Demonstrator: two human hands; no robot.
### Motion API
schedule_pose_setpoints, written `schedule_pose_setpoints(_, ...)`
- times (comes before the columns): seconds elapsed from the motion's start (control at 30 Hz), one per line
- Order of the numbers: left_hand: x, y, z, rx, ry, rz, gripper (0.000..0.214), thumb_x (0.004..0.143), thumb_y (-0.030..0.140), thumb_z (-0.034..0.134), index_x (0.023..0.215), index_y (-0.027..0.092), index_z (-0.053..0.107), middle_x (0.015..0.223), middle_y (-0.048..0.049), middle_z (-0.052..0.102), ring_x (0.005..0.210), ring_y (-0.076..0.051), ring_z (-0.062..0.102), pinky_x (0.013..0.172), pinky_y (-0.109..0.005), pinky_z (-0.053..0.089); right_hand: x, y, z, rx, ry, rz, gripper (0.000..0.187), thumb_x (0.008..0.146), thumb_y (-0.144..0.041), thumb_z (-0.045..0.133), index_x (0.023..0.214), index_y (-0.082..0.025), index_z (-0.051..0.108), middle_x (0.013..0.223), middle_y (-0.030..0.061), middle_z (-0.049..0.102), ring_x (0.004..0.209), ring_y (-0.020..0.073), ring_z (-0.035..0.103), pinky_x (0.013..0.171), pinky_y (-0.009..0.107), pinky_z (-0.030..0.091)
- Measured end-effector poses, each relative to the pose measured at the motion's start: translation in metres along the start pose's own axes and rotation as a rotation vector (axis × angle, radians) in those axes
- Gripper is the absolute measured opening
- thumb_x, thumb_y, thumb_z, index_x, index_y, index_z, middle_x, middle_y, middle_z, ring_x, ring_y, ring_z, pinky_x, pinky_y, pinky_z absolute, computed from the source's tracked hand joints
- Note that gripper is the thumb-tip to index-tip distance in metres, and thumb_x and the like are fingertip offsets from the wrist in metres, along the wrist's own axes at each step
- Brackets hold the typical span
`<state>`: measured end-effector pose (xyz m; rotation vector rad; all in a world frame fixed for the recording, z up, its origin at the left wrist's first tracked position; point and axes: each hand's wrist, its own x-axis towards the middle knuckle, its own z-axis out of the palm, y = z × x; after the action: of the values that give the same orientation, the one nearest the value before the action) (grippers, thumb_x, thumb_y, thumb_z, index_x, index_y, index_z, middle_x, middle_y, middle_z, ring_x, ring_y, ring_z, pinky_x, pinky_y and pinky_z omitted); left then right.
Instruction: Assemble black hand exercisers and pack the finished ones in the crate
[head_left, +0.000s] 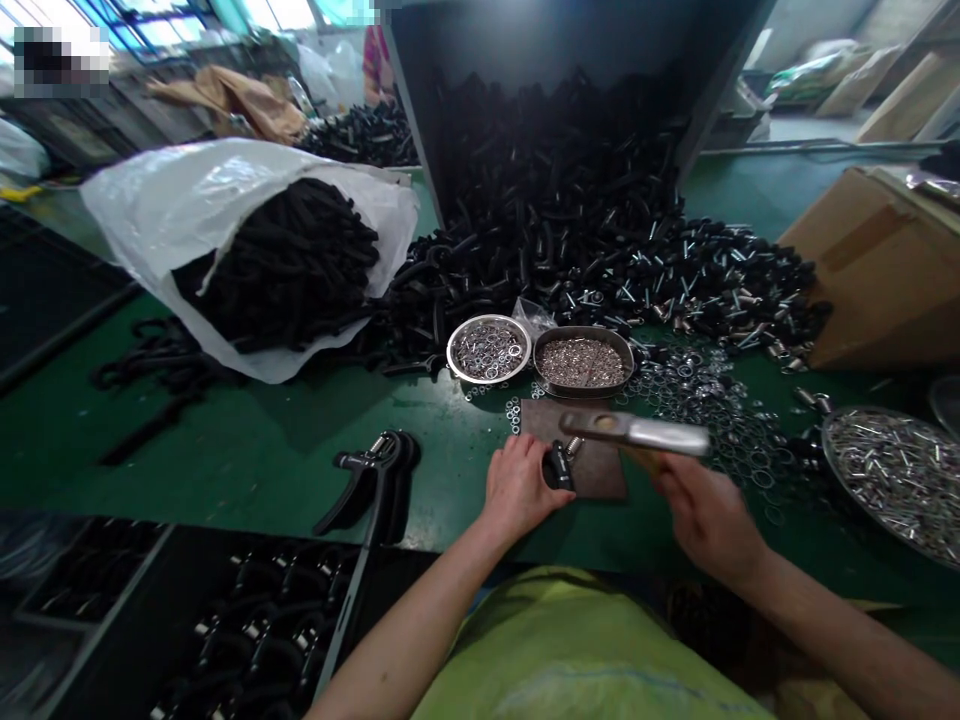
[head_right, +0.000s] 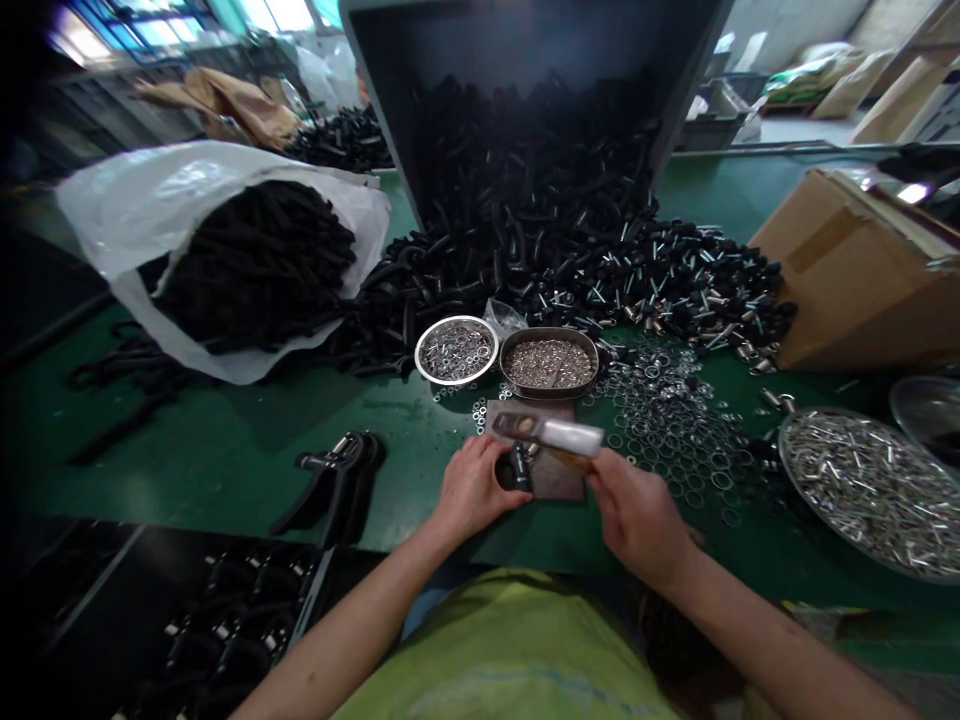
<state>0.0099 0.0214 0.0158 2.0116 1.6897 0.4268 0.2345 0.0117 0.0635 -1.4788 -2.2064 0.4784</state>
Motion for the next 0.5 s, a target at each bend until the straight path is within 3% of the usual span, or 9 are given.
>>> schedule_pose_setpoints(0.07,0.000,0.000,0.000,0.008,-0.004,0.003,0.056,0.056,0.043,0.079,0.104,0.023,0.059,0.106,-0.0069,0.057,0.103,-0.028,0.048,0.083,-0.038,0.039,0.001,-0.001,0.008,-0.044,-0.118,-0.012,0.035,0.089,-0.028,0.038,0.118,-0.027,0.057,0.100,0.0054,0.070,0.079,0.0213,0.067,0.068,0.032,0.052)
schedule_pose_setpoints(0.13,0.000,0.000,0.000,0.014,-0.007,0.004,0.055,0.056,0.044,0.079,0.104,0.023,0.059,0.106,-0.0071,0.057,0.103,-0.028,0.048,0.083,-0.038,0.039,0.003,-0.004,0.007,-0.044,-0.150,0.004,0.036,0.089,-0.028,0.038,0.121,-0.028,0.055,0.108,0.0043,0.068,0.084,0.0219,0.067,0.072,0.034,0.052)
schedule_pose_setpoints(0.2,0.000,0.000,0.000,0.014,0.002,0.004,0.057,0.056,0.045,0.079,0.105,0.023,0.059,0.107,-0.0073,0.057,0.104,-0.028,0.048,0.083,-0.038,0.039,0.003,-0.009,-0.001,0.004,-0.032,0.027,0.037,0.091,-0.030,0.034,0.123,-0.026,0.053,0.106,0.0063,0.069,0.083,0.0210,0.067,0.071,0.033,0.052)
schedule_pose_setpoints(0.3,0.000,-0.001,0.001,0.014,0.011,0.008,0.060,0.056,0.046,0.079,0.107,0.022,0.058,0.108,-0.0073,0.057,0.103,-0.028,0.048,0.084,-0.038,0.039,0.002,-0.012,-0.003,0.008,0.136,0.051,0.039,0.092,-0.033,0.029,0.115,-0.022,0.058,0.083,0.0086,0.070,0.068,0.0203,0.066,0.063,0.031,0.051)
schedule_pose_setpoints(0.37,0.000,0.000,0.002,0.018,0.012,0.012,0.058,0.056,0.046,0.078,0.105,0.022,0.059,0.106,-0.0076,0.057,0.102,-0.028,0.048,0.082,-0.039,0.039,-0.001,-0.006,0.006,-0.042,0.046,0.028,0.038,0.091,-0.034,0.031,0.114,-0.023,0.059,0.084,0.0073,0.071,0.070,0.0205,0.066,0.062,0.032,0.051)
schedule_pose_setpoints(0.43,0.000,0.001,0.002,0.013,0.020,0.005,0.055,0.056,0.044,0.079,0.103,0.021,0.060,0.105,-0.0080,0.057,0.101,-0.029,0.048,0.082,-0.039,0.039,-0.005,0.008,0.018,-0.103,-0.096,0.005,0.038,0.092,-0.032,0.033,0.121,-0.026,0.055,0.101,0.0051,0.070,0.080,0.0204,0.067,0.068,0.032,0.052)
schedule_pose_setpoints(0.5,-0.001,0.002,0.002,-0.026,0.031,-0.017,0.054,0.054,0.043,0.080,0.100,0.021,0.060,0.104,-0.0081,0.057,0.101,-0.029,0.048,0.084,-0.040,0.039,-0.011,0.029,0.024,-0.215,-0.119,0.024,0.040,0.093,-0.032,0.033,0.130,-0.029,0.049,0.111,0.0040,0.067,0.084,0.0201,0.067,0.069,0.032,0.052)
